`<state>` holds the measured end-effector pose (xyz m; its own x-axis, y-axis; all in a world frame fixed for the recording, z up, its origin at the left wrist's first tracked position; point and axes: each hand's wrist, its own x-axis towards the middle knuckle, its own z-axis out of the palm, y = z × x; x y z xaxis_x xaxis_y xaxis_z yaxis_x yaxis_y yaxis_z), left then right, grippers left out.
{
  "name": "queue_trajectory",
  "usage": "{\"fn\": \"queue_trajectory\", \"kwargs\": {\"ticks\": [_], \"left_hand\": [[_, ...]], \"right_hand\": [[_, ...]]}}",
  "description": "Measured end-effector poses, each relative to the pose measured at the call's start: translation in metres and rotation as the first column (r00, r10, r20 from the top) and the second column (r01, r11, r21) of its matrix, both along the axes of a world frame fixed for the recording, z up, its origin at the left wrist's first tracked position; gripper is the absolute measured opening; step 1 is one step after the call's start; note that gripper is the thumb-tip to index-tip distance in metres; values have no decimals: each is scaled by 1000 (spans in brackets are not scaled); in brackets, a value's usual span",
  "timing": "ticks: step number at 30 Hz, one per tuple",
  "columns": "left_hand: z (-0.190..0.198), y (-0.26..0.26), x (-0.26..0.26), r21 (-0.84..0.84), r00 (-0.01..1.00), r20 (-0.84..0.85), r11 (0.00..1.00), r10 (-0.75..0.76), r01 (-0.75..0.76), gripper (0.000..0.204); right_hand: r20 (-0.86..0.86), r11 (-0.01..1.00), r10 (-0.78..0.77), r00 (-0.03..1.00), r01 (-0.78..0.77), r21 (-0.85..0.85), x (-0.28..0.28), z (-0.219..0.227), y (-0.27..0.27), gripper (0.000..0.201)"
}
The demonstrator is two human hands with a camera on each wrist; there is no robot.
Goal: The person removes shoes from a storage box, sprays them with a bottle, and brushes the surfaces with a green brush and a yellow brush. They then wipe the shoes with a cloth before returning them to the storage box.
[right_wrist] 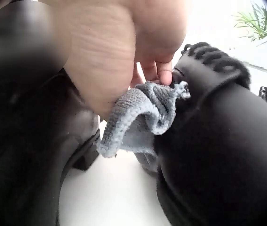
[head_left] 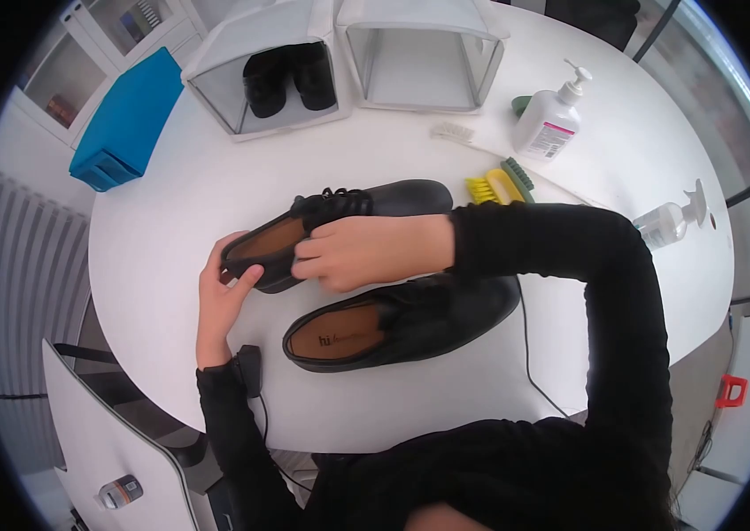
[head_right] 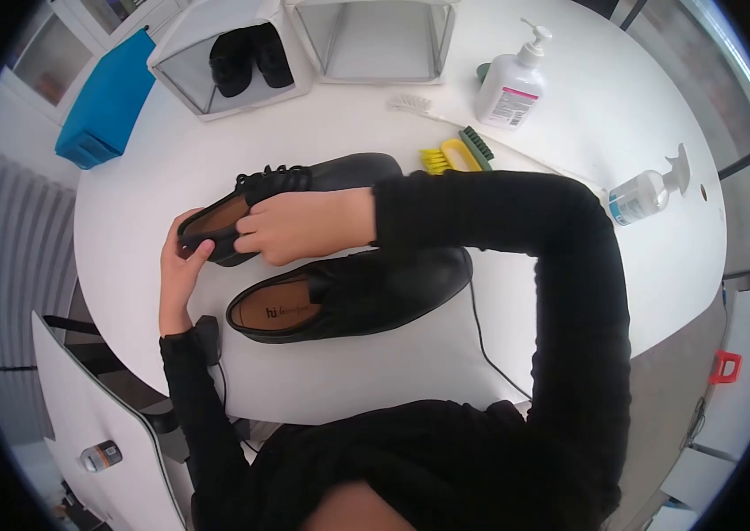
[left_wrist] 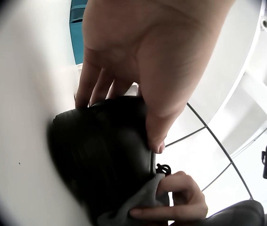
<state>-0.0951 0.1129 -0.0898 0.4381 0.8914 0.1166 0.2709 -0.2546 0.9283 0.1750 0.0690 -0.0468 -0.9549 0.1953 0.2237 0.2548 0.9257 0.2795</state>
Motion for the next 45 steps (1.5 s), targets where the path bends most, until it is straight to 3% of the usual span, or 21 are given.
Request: {"fn": "queue_trajectory", "kwargs": {"ticks": [3, 5, 7, 9, 11, 12, 14, 15, 18, 19, 20, 22, 24, 28, 31, 34, 37, 40, 43, 45], "left_hand": [[5, -2, 1, 9, 999, -26, 1000, -24, 24, 46], [9, -4, 0, 8, 998, -33, 999, -54, 54, 48], [14, -10, 1, 20, 996, -73, 999, -46, 48, 49], [23, -16, 5, 3, 995, -93, 999, -39, 39, 53], [37, -28, 13, 364, 964, -260, 930, 45, 55, 54], [46, -33, 19, 523, 939, -325, 849, 116, 76, 54], [68, -43, 31, 555, 938, -333, 825, 98, 111, 50], [76, -46, 36, 566, 936, -341, 814, 88, 130, 48], [88, -44, 50, 317, 690, -715, 828, -113, 463, 40], [82, -40, 56, 430, 687, -724, 740, -61, 518, 27], [77, -33, 58, 389, 662, -743, 740, -100, 548, 23], [76, -18, 60, 308, 601, -782, 736, -167, 604, 18], [84, -20, 71, 370, 660, -732, 715, -168, 593, 15], [88, -33, 77, 307, 690, -678, 756, -252, 578, 19], [82, -43, 79, 232, 611, -724, 721, -320, 652, 16], [81, -44, 77, 169, 640, -663, 756, -387, 632, 17], [96, -52, 84, 196, 652, -635, 729, -415, 656, 24], [85, -51, 91, 131, 489, -801, 698, -344, 704, 27], [73, -41, 97, 120, 458, -802, 646, -384, 753, 27], [80, -41, 97, 136, 493, -789, 679, -366, 721, 27]], "right_hand": [[-81, 996, -57, 995, 51, -75, 36, -10, -10, 3], [-144, 954, -141, 979, 96, -283, 68, -5, -20, 8], [-94, 851, -393, 915, 324, -413, 105, 0, -41, 24], [-116, 704, -599, 792, 452, -548, 135, 5, -68, 27], [-178, 652, -698, 694, 513, -559, 160, 15, -100, 30], [-191, 542, -790, 583, 519, -661, 166, 24, -121, 33], [-145, 352, -900, 411, 489, -798, 182, 29, -161, 36], [-192, 383, -901, 390, 505, -774, 186, 26, -179, 36], [-78, 212, -952, 297, 449, -868, 188, 17, -221, 38], [-52, 176, -959, 277, 445, -878, 185, 14, -230, 37], [-24, 139, -966, 257, 436, -889, 181, 9, -236, 36], [-87, 197, -958, 275, 403, -894, 176, -5, -244, 40], [-121, 216, -957, 265, 367, -905, 174, -11, -244, 43], [-55, 132, -957, 284, 262, -956, 179, -12, -241, 40], [-51, 140, -948, 313, 268, -953, 184, -17, -242, 40], [-76, 169, -944, 322, 270, -948, 184, -17, -245, 40], [-90, 196, -939, 331, 302, -933, 183, -18, -246, 36], [-91, 185, -943, 320, 278, -943, 181, -17, -246, 35], [-100, 342, -891, 443, 511, -789, 180, -1, -242, 38], [-88, 398, -874, 478, 599, -695, 187, 32, -234, 41]]}}
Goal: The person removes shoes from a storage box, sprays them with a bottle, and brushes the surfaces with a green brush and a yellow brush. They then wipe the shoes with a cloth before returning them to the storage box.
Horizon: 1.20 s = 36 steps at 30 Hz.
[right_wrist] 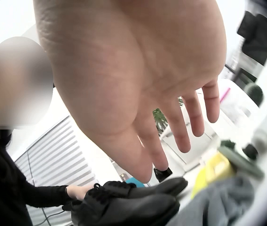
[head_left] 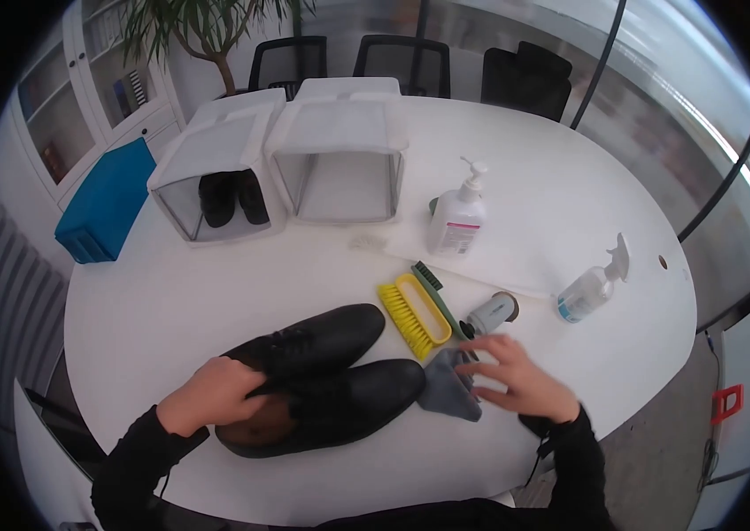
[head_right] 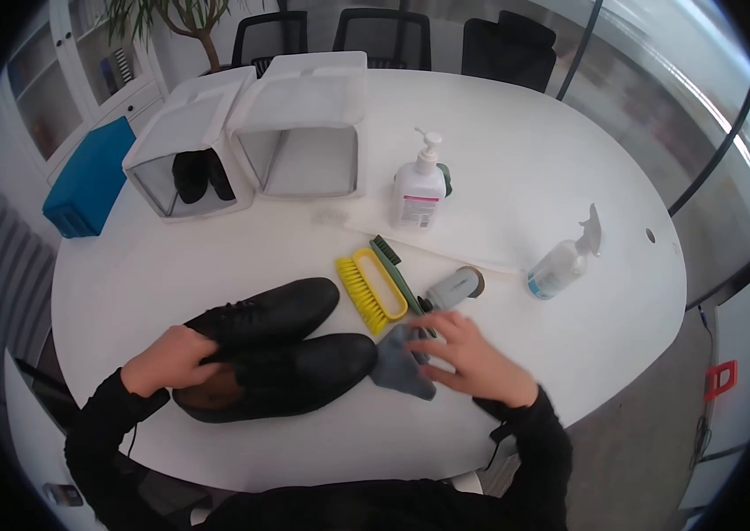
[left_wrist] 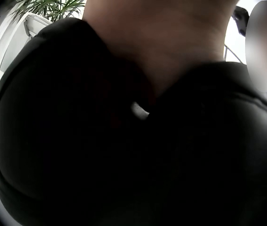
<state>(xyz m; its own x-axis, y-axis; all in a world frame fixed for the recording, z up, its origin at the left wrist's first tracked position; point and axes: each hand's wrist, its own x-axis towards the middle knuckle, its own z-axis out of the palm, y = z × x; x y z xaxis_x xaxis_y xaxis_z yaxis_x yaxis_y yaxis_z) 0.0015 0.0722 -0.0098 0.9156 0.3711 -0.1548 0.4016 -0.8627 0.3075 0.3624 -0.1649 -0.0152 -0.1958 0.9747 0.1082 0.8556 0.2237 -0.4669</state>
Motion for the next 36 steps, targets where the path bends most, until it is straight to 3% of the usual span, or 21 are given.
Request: {"fn": "queue_trajectory", "kwargs": {"ticks": [3, 7, 9, 11, 15, 17, 19, 25, 28, 31, 32, 34, 36], "left_hand": [[14, -3, 0, 22, 992, 18, 992, 125, -125, 30], [33, -3, 27, 63, 925, 108, 926, 365, -373, 33], [36, 5, 43, 26, 872, 186, 885, 453, -465, 34], [39, 19, 64, 5, 829, 262, 859, 493, -513, 35], [19, 55, 94, 1, 784, 358, 839, 508, -544, 39], [9, 73, 110, -20, 767, 357, 826, 533, -564, 40], [6, 90, 132, -54, 757, 299, 803, 581, -594, 41], [-9, 143, 213, 53, 756, 392, 808, 524, -587, 44], [-56, 208, 271, 168, 601, 750, 799, 276, -577, 49], [-60, 245, 302, 467, 663, 748, 691, 25, -552, 50], [-63, 247, 304, 488, 611, 787, 689, -82, -536, 44], [-68, 242, 294, 375, 684, 726, 795, 68, -477, 44], [-67, 216, 267, 305, 737, 661, 848, 139, -434, 44]], "right_hand": [[130, 994, 50, 990, -62, 88, 15, 55, 32, 44], [305, 940, 57, 951, -155, 306, 45, 70, 152, 49], [304, 824, -105, 947, -88, 559, 53, 57, 234, 51], [202, 816, -244, 949, 88, 572, 57, 42, 291, 51], [238, 810, -400, 885, 220, 543, 63, 17, 342, 60], [199, 765, -416, 887, 223, 605, 68, 7, 343, 58], [134, 746, -334, 933, 175, 643, 77, 8, 335, 52], [20, 736, -250, 968, 177, 653, 59, 10, 308, 47], [29, 779, -235, 972, 170, 604, 50, 9, 298, 55], [-31, 778, -223, 974, 197, 597, 50, 11, 282, 59], [49, 824, -216, 975, 154, 546, 49, 20, 263, 59], [238, 740, -82, 968, -101, 666, 48, 40, 216, 56], [166, 851, 119, 979, -187, 490, 40, 67, 149, 42]]}}
